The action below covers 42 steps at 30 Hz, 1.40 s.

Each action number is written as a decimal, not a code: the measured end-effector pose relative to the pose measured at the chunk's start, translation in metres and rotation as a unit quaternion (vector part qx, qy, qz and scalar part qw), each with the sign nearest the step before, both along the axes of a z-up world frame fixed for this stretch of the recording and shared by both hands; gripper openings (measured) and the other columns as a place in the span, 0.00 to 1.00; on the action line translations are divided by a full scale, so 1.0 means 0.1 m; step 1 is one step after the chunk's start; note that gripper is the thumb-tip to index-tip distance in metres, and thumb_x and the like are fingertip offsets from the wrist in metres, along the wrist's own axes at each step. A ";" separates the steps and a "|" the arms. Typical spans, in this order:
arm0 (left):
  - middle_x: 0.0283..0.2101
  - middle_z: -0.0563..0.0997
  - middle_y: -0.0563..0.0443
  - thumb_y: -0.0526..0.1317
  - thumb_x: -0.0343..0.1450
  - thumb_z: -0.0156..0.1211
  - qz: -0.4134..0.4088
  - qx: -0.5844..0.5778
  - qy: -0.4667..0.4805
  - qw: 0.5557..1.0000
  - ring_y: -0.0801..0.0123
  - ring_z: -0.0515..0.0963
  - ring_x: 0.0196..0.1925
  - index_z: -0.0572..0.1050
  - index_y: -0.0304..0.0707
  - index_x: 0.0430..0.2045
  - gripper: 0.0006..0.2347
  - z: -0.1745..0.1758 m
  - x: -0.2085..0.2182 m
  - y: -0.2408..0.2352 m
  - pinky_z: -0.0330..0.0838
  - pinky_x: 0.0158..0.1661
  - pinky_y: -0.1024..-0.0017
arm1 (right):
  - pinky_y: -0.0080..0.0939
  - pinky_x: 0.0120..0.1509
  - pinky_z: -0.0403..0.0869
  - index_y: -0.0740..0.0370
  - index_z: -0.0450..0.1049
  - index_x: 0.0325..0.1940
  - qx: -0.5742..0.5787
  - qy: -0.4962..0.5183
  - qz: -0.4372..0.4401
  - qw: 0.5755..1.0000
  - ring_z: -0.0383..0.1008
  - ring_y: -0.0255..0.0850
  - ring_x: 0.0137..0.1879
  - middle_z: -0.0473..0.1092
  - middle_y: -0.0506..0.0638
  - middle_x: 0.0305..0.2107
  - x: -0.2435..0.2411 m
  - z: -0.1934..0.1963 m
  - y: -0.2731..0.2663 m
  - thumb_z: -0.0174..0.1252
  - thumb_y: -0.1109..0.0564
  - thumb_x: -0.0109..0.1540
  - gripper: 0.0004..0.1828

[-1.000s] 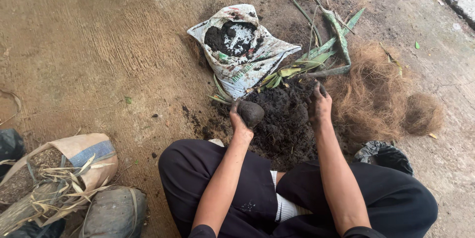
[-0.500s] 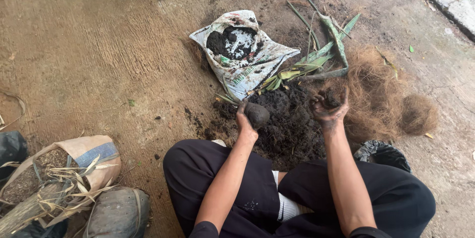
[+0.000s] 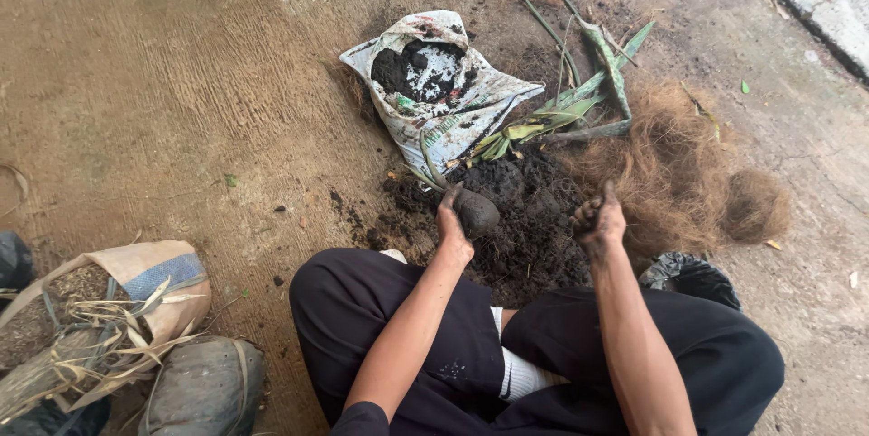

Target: The person sits on the floor and packs soil and coconut coir around the roots of a small plant. They repeatedly add material and press it into a compact ball around the root system.

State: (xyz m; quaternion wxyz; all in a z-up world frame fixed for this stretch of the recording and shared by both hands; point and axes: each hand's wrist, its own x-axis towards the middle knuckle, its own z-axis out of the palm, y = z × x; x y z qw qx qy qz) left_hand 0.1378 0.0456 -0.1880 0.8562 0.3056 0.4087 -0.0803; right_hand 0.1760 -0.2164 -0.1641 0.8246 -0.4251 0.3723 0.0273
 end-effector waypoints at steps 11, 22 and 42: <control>0.59 0.74 0.43 0.55 0.66 0.56 -0.018 0.041 0.005 0.999 0.51 0.76 0.62 0.70 0.57 0.56 0.23 0.00 -0.01 -0.05 0.70 0.62 0.44 | 0.37 0.36 0.73 0.64 0.67 0.59 -0.153 0.002 0.163 0.975 0.71 0.34 0.28 0.74 0.48 0.30 -0.04 -0.09 0.28 0.56 0.44 0.66 0.25; 0.57 0.75 0.47 0.52 0.67 0.54 -0.002 0.008 -0.035 0.999 0.55 0.79 0.59 0.73 0.57 0.54 0.20 0.01 0.00 -0.04 0.74 0.59 0.46 | 0.39 0.45 0.80 0.68 0.72 0.58 -0.193 -0.064 0.227 0.952 0.75 0.35 0.34 0.79 0.56 0.39 -0.05 -0.18 0.37 0.59 0.51 0.68 0.21; 0.59 0.75 0.44 0.56 0.67 0.55 -0.026 0.033 0.011 0.999 0.56 0.75 0.64 0.74 0.55 0.53 0.21 -0.04 -0.01 -0.02 0.64 0.65 0.44 | 0.38 0.45 0.79 0.63 0.70 0.56 -0.086 -0.073 0.222 0.968 0.78 0.36 0.40 0.76 0.52 0.43 -0.07 -0.09 0.43 0.58 0.53 0.67 0.17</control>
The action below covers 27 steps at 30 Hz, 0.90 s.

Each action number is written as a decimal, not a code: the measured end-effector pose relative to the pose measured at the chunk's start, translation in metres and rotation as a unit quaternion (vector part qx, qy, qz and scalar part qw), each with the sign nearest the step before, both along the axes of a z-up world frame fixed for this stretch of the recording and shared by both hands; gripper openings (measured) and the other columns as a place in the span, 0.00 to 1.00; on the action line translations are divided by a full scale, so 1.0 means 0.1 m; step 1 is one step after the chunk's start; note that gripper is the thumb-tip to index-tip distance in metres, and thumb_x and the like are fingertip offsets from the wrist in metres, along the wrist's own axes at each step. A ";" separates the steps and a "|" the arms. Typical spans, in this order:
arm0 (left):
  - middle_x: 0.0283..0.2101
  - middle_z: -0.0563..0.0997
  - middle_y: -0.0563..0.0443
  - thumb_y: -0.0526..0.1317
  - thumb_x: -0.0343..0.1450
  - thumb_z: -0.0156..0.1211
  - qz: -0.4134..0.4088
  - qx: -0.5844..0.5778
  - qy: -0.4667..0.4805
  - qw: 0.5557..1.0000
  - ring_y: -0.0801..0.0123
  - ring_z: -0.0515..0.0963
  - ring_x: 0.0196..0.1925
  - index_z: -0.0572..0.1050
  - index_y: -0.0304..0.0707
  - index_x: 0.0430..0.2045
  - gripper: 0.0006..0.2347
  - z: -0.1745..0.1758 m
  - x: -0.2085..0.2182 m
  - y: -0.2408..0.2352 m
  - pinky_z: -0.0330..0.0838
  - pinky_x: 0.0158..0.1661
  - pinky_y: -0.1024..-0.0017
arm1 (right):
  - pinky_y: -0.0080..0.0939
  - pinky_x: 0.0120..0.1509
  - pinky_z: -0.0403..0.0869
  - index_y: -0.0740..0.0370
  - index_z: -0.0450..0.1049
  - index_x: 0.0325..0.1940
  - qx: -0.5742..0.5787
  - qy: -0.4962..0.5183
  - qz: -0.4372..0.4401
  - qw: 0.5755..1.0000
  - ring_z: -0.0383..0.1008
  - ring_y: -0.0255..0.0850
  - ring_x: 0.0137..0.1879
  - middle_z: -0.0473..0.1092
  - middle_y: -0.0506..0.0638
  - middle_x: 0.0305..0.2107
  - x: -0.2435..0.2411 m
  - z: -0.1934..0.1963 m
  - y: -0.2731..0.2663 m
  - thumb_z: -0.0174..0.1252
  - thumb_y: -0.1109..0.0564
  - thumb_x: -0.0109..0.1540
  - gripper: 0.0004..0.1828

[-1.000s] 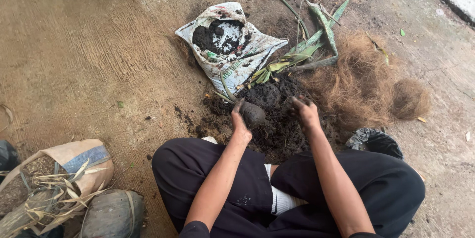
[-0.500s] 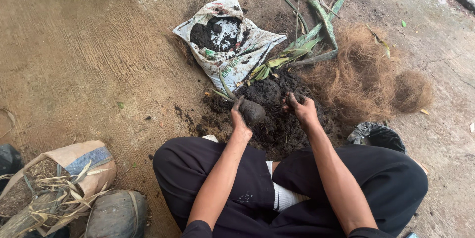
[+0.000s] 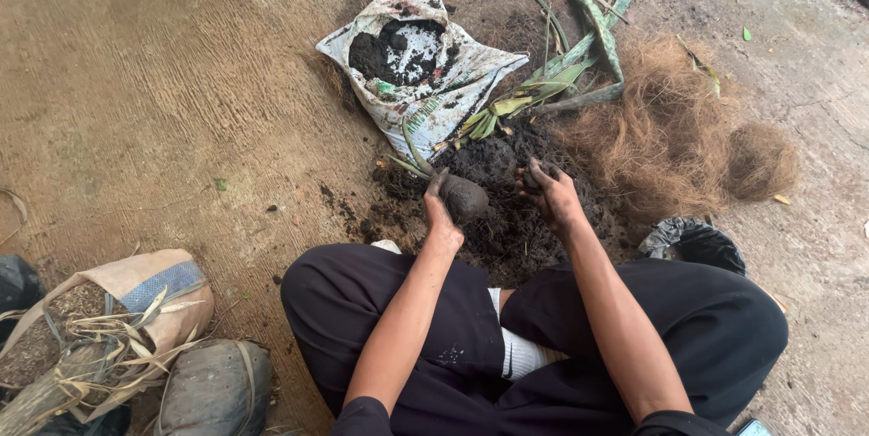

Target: The person sits on the floor and packs soil and coconut coir around the roots of a small plant. They repeatedly add material and press it into a compact ball around the root system.

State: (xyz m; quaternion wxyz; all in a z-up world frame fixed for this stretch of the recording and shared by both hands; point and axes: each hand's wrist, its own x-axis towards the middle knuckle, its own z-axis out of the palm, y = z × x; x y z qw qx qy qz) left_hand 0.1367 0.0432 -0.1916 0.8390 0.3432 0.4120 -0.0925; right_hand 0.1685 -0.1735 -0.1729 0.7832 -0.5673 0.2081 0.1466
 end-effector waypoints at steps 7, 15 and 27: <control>0.58 0.76 0.45 0.55 0.67 0.54 0.005 -0.008 -0.008 1.000 0.56 0.77 0.63 0.74 0.54 0.51 0.20 -0.01 0.01 0.00 0.66 0.65 0.44 | 0.35 0.41 0.68 0.46 0.61 0.52 -0.166 0.050 -0.021 0.985 0.82 0.36 0.39 0.73 0.45 0.36 0.00 -0.09 -0.04 0.63 0.35 0.63 0.25; 0.59 0.75 0.45 0.56 0.66 0.55 0.002 -0.016 -0.009 1.000 0.55 0.76 0.64 0.73 0.55 0.53 0.22 0.02 0.01 0.00 0.65 0.65 0.43 | 0.40 0.27 0.59 0.55 0.64 0.24 -0.120 0.062 -0.119 0.984 0.55 0.34 0.20 0.57 0.42 0.16 0.03 -0.11 -0.08 0.55 0.27 0.66 0.33; 0.58 0.76 0.44 0.55 0.66 0.54 0.000 -0.014 0.007 1.000 0.56 0.78 0.61 0.73 0.55 0.53 0.22 0.03 0.00 -0.01 0.69 0.64 0.46 | 0.58 0.64 0.77 0.55 0.57 0.14 -0.145 -0.067 -0.174 0.972 0.43 0.31 0.17 0.51 0.40 0.10 0.04 -0.17 -0.09 0.54 0.49 0.71 0.30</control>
